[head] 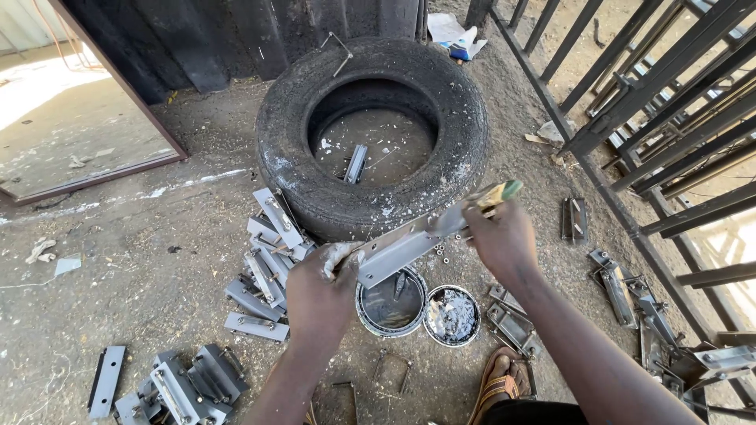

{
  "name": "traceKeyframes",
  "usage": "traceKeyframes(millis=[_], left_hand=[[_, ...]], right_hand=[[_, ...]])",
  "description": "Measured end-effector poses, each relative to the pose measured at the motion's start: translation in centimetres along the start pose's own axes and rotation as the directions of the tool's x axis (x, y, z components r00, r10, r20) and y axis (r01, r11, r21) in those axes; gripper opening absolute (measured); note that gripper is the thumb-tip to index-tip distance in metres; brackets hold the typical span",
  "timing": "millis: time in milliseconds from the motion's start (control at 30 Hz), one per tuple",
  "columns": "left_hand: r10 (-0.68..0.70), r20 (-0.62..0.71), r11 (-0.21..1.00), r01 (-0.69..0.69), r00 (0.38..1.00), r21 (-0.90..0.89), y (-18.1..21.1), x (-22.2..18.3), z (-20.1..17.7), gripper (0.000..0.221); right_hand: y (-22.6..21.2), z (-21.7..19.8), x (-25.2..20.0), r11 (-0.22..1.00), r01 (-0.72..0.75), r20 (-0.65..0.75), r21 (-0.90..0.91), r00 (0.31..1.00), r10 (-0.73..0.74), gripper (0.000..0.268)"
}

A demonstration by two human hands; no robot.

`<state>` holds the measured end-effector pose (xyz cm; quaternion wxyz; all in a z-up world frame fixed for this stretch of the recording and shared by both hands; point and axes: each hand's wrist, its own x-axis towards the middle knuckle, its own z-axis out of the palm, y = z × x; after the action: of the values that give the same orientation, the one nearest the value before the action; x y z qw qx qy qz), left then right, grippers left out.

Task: Painting small metal brackets with a brush and black paint

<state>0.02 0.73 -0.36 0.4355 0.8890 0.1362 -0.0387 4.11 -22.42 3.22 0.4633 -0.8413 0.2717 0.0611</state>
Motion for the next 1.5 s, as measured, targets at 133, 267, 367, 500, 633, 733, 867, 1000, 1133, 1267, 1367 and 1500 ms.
traceKeyframes(millis=[133, 267, 367, 500, 633, 733, 867, 1000, 1133, 1267, 1367, 1500], left_hand=[[0.277, -0.063, 0.960, -0.273, 0.959, 0.055, -0.2, 0.2, 0.1, 0.005], [0.226, -0.043, 0.972, -0.222, 0.973, 0.074, 0.3, 0.3, 0.1, 0.012], [0.183, -0.041, 0.981, -0.180, 0.982, 0.074, 0.1, -0.2, -0.9, 0.013], [0.165, -0.051, 0.986, -0.166, 0.985, -0.015, -0.8, -0.3, -1.3, 0.018], [0.184, -0.030, 0.981, -0.186, 0.982, -0.059, -0.5, -0.1, -1.6, 0.019], [0.185, -0.046, 0.974, -0.189, 0.982, -0.123, -0.5, 0.6, -2.1, 0.019], [0.267, -0.006, 0.963, -0.267, 0.964, -0.046, -1.9, 1.9, -1.7, 0.019], [0.369, 0.088, 0.926, -0.374, 0.925, 0.049, -3.2, 2.5, -0.2, 0.020], [0.398, 0.178, 0.902, -0.419, 0.900, 0.100, -4.6, 3.1, 1.4, 0.020], [0.451, 0.214, 0.857, -0.488, 0.866, 0.168, -3.4, 2.7, -0.2, 0.019], [0.450, 0.190, 0.857, -0.482, 0.872, 0.183, -1.1, 1.5, -1.6, 0.018], [0.130, 0.345, 0.946, -0.220, 0.930, 0.237, 1.6, 0.5, -2.1, 0.037]], right_hand=[[0.1, -0.7, -1.2, 0.986, 0.154, -0.061, -0.066, 0.986, -0.158, 0.050], [-2.4, 0.3, -5.5, 0.965, 0.222, 0.246, -0.137, 0.952, -0.185, 0.015], [-0.4, 0.5, -6.1, 0.961, 0.252, 0.405, 0.111, 0.872, -0.275, 0.026], [1.8, 2.0, -3.8, 0.861, 0.102, 0.500, 0.498, 0.778, -0.381, 0.047], [2.9, 0.7, -0.3, 0.897, 0.037, 0.369, 0.441, 0.903, -0.219, 0.033], [3.0, -0.7, 0.9, 0.984, 0.131, 0.045, -0.122, 0.991, -0.127, 0.043], [2.4, -1.5, -0.4, 0.946, 0.324, -0.010, -0.025, 0.946, -0.324, 0.032], [1.3, 0.3, -2.3, 0.910, 0.398, 0.270, -0.114, 0.894, -0.358, 0.031], [-0.5, 0.9, -3.7, 0.717, 0.658, 0.459, -0.228, 0.723, -0.517, 0.027], [1.9, 2.2, -2.9, 0.860, 0.466, 0.445, -0.210, 0.828, -0.340, 0.032], [4.3, 3.2, -1.6, 0.827, 0.551, 0.446, -0.112, 0.771, -0.454, 0.025], [-1.1, 3.7, -4.1, 0.880, 0.346, 0.453, -0.327, 0.874, -0.175, 0.014]])
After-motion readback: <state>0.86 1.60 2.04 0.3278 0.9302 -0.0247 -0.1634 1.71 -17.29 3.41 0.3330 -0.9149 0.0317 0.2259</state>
